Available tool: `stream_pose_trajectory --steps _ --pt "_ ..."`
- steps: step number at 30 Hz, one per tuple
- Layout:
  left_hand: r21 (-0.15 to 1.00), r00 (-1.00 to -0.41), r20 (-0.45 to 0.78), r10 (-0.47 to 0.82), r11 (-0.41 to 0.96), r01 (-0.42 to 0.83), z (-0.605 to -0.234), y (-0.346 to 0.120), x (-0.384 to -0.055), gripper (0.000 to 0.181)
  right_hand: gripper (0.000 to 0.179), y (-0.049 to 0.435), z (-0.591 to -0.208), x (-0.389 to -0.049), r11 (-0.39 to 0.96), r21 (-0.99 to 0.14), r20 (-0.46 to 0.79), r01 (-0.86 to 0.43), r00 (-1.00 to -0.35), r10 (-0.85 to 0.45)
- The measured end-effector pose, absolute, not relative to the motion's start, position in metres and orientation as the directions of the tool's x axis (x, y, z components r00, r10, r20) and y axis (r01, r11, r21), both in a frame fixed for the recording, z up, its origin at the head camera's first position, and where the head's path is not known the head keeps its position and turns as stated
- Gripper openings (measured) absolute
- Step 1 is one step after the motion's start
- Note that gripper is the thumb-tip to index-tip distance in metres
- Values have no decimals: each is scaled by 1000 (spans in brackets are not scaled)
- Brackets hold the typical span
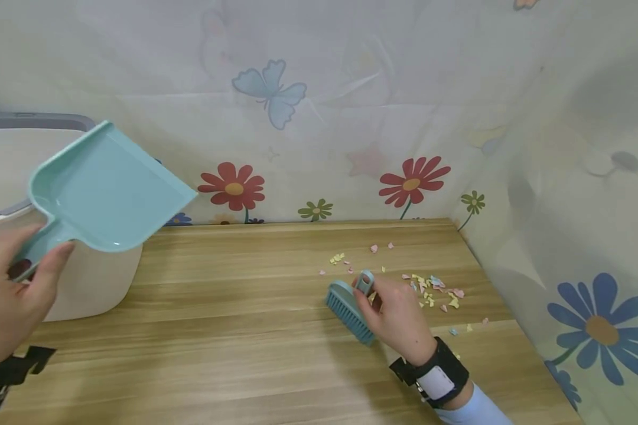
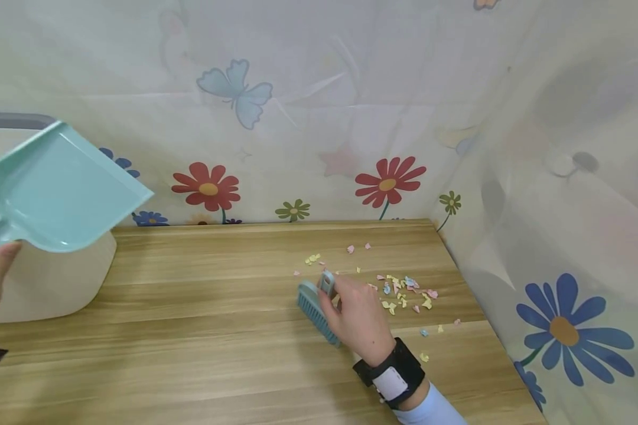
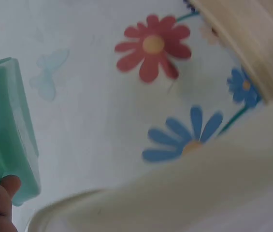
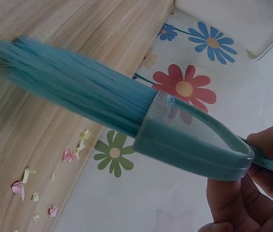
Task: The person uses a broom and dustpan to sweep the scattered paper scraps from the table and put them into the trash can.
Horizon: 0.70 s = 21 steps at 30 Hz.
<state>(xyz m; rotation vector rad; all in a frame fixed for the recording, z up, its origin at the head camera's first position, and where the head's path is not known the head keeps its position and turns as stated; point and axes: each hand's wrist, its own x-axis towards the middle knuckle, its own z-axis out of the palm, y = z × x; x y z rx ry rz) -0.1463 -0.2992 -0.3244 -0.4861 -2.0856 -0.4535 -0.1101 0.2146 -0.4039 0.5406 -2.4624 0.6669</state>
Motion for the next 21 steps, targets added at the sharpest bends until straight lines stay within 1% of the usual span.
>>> stream_pose_trajectory --steps 2,4,5,6,8,11,12,15,17,21 --pt "116 -532 822 202 856 504 -327 -285 -142 66 7 215 -404 -110 798 -345 579 -494 -782 -234" --pt "95 -543 811 217 868 488 -335 -273 -140 76 7 215 -404 -110 799 -345 579 -493 -782 -232" --pt "98 -550 807 215 870 484 -340 -267 -139 79 7 216 -404 -110 799 -346 579 -493 -782 -232" --pt "117 -564 799 207 867 484 -346 -261 -139 79 7 216 -404 -110 798 -346 580 -492 -782 -230" --pt "139 -597 772 217 860 491 -358 -251 -140 68 7 216 -404 -110 799 -349 580 -490 -782 -227" --pt "194 -657 713 245 832 520 -377 -237 -141 42 7 217 -404 -110 799 -347 582 -491 -781 -227" --pt "221 -679 690 251 821 527 -383 -232 -141 37 7 217 -403 -110 800 -345 583 -491 -780 -228" --pt "305 -736 619 273 781 546 -402 -218 -142 35 6 216 -403 -110 801 -341 584 -492 -778 -230" --pt "363 -777 561 285 759 540 -413 -208 -143 34 6 216 -403 -110 802 -340 582 -490 -780 -230" --pt "459 -839 437 324 722 518 -432 -192 -143 32 5 216 -404 -110 805 -346 574 -481 -788 -224"
